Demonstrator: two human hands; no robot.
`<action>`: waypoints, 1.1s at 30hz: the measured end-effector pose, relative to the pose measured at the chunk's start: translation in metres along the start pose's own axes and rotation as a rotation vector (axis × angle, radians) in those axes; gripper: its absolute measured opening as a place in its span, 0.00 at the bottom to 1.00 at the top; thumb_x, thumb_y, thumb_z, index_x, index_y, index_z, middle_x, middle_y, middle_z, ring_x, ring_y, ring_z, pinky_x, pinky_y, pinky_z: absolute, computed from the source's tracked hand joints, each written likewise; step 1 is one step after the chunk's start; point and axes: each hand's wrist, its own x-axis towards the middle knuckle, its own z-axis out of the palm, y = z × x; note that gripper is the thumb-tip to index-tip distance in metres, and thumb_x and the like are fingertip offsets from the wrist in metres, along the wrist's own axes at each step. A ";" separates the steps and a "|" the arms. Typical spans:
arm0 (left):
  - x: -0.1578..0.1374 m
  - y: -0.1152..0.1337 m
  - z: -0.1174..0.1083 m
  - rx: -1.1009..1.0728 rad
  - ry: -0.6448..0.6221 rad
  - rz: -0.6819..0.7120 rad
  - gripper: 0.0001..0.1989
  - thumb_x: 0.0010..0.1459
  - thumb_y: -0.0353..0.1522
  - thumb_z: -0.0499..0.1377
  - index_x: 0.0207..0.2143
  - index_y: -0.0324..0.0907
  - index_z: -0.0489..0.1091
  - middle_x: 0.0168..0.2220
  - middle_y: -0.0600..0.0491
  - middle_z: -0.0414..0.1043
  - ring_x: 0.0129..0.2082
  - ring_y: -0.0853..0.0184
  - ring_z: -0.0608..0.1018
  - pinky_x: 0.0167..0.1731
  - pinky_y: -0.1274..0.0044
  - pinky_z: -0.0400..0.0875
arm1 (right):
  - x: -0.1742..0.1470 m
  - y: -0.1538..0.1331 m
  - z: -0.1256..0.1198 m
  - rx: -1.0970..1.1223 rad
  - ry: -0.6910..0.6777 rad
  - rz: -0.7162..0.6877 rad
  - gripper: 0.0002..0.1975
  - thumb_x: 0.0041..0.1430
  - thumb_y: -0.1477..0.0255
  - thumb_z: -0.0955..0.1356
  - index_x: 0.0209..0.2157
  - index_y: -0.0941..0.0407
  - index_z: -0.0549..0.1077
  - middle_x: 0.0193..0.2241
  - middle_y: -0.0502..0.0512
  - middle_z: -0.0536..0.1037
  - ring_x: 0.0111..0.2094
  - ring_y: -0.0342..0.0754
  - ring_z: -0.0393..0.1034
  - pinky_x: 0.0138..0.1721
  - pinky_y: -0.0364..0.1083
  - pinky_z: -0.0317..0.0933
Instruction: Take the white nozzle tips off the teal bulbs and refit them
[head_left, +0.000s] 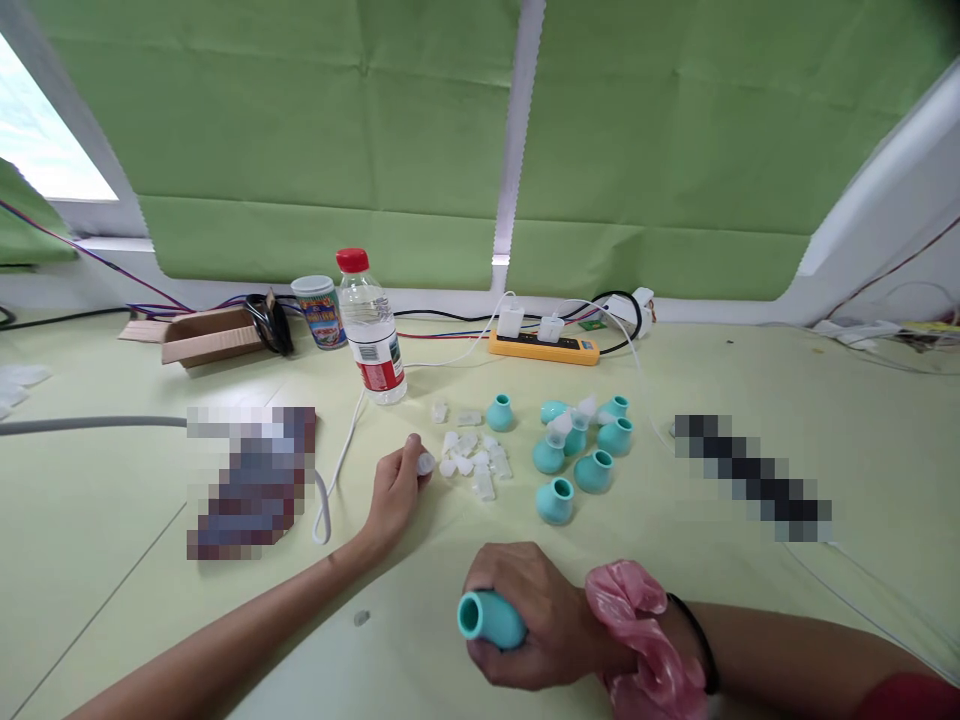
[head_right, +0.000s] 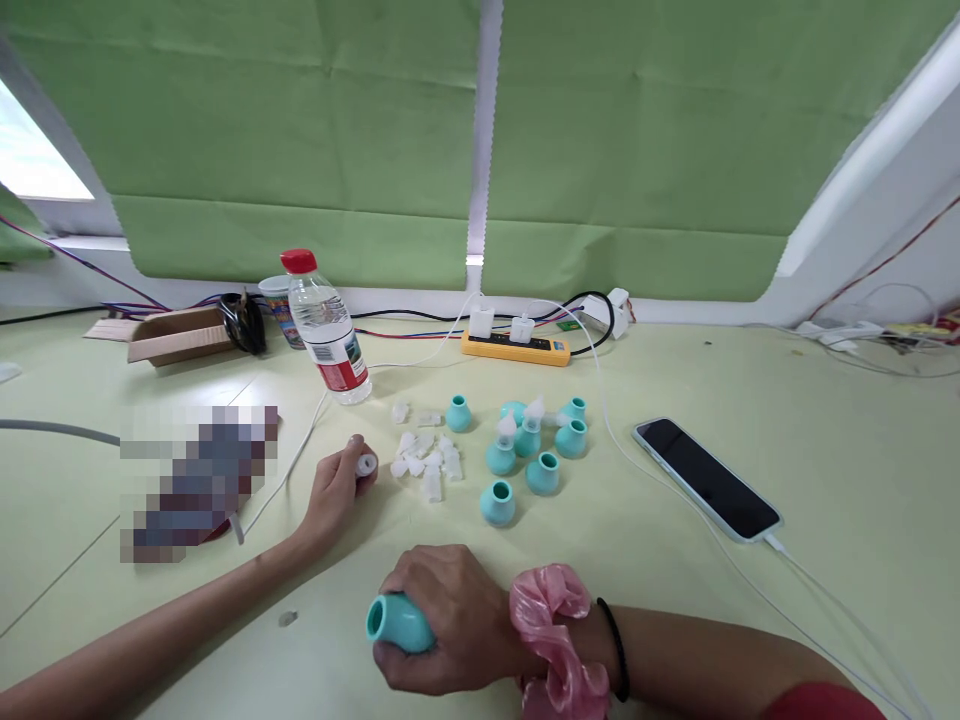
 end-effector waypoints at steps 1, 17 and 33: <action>0.003 -0.001 0.000 0.022 -0.018 0.037 0.20 0.57 0.40 0.42 0.18 0.40 0.58 0.15 0.59 0.53 0.16 0.73 0.58 0.18 0.80 0.53 | 0.000 0.000 0.002 -0.007 -0.021 -0.074 0.07 0.50 0.68 0.60 0.30 0.56 0.61 0.24 0.52 0.70 0.27 0.44 0.64 0.29 0.43 0.60; 0.008 0.016 -0.029 0.467 -0.210 0.564 0.15 0.61 0.31 0.40 0.43 0.43 0.63 0.45 0.49 0.60 0.47 0.66 0.64 0.46 0.71 0.60 | 0.043 -0.012 0.037 -0.269 -0.225 -0.101 0.18 0.49 0.68 0.62 0.38 0.67 0.66 0.40 0.66 0.71 0.48 0.55 0.59 0.53 0.51 0.47; -0.004 -0.016 -0.005 0.823 -0.321 0.495 0.34 0.57 0.44 0.44 0.59 0.40 0.31 0.60 0.39 0.27 0.58 0.51 0.40 0.51 0.57 0.47 | 0.035 -0.029 -0.093 -0.128 0.096 0.142 0.04 0.54 0.71 0.62 0.32 0.57 0.65 0.32 0.54 0.64 0.34 0.45 0.61 0.36 0.45 0.60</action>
